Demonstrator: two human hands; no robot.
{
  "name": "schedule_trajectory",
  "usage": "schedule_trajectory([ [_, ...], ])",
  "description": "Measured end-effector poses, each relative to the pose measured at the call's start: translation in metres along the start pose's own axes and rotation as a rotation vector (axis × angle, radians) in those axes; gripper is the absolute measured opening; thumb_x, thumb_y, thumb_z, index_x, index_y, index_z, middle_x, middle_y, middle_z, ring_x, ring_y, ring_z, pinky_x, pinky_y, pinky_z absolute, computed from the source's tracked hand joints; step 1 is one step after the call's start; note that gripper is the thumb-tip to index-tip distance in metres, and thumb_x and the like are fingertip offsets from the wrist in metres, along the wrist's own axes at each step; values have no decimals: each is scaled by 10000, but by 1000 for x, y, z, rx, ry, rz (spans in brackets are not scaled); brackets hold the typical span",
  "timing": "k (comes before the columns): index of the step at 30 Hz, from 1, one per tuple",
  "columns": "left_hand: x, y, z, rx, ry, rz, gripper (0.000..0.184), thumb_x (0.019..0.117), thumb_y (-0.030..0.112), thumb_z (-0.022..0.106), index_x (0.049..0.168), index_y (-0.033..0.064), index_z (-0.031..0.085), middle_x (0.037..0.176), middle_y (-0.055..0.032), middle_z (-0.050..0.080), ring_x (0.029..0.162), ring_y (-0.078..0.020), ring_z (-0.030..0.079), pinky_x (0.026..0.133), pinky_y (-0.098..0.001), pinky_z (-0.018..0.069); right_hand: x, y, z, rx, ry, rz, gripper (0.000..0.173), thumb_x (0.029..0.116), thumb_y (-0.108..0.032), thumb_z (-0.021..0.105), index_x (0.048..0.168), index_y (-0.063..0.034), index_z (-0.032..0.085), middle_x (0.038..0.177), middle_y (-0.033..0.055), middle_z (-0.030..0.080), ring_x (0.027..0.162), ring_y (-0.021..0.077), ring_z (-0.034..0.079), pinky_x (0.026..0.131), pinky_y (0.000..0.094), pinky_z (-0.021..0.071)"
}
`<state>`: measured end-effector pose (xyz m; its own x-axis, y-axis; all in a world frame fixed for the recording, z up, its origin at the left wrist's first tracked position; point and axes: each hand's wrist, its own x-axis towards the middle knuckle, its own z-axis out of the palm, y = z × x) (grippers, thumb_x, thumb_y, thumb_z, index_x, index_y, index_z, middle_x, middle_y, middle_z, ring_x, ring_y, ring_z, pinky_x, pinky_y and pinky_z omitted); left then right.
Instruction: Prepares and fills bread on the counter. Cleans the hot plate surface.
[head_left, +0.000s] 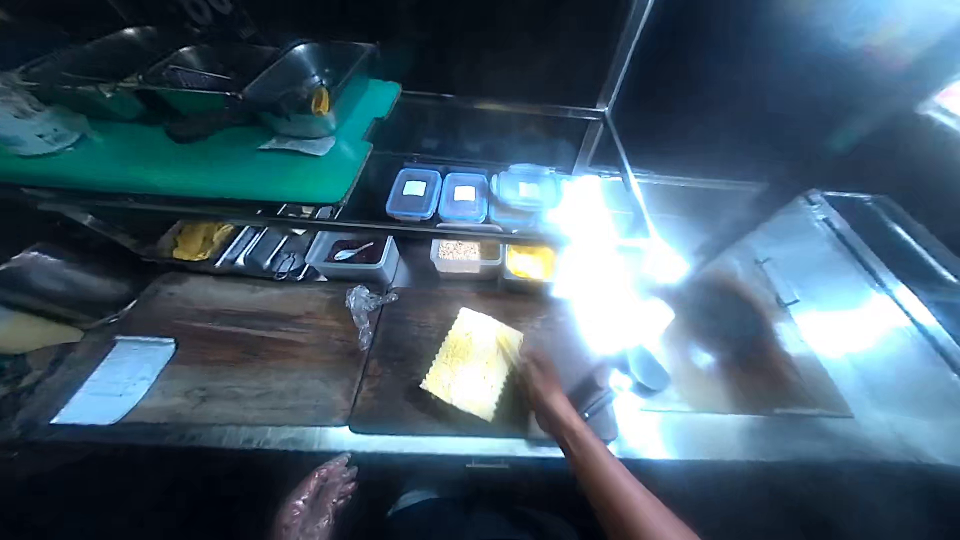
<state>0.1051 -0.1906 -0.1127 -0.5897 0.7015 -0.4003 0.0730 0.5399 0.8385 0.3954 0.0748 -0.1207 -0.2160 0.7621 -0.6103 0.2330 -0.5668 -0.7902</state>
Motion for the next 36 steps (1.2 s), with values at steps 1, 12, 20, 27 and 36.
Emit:
schedule_trajectory([
  [1,18,13,-4,10,-11,72,358,1054,151,499,1305,-90,585,1112,-196,717,916,-211,737,831,-379,623,-11,-1,-7,-29,62,37,338,1091,-246,466,1327,-27,570,754,71,599,513,134,501,468,309,451],
  [12,109,70,-14,-119,51,106,368,1060,183,506,1329,-54,590,1122,-134,733,920,-170,745,828,-321,630,129,-172,-67,-1373,123,-305,355,995,-241,636,1304,-70,668,1297,224,661,1218,424,619,1023,646,466],
  [20,98,27,-46,-238,149,24,330,1047,107,491,1294,-107,535,1040,-87,729,840,-116,731,777,-314,628,75,-263,-43,-1451,-99,-50,296,1030,-156,577,1243,36,650,1275,248,655,1201,387,618,1012,569,448],
  [27,74,35,-29,-236,146,67,295,1042,99,523,1262,-90,579,1036,-104,743,837,-148,746,771,-324,639,174,-152,-115,-1153,-82,-424,351,974,-247,667,1239,-16,669,1154,184,701,1043,274,678,924,475,550],
  [36,26,23,-18,-170,124,40,306,1047,117,517,1259,-94,580,1004,-115,736,827,-145,736,761,-329,632,21,-83,-29,-1156,-107,-257,340,1059,-244,474,1349,-133,614,1117,164,720,979,350,716,850,583,574],
])
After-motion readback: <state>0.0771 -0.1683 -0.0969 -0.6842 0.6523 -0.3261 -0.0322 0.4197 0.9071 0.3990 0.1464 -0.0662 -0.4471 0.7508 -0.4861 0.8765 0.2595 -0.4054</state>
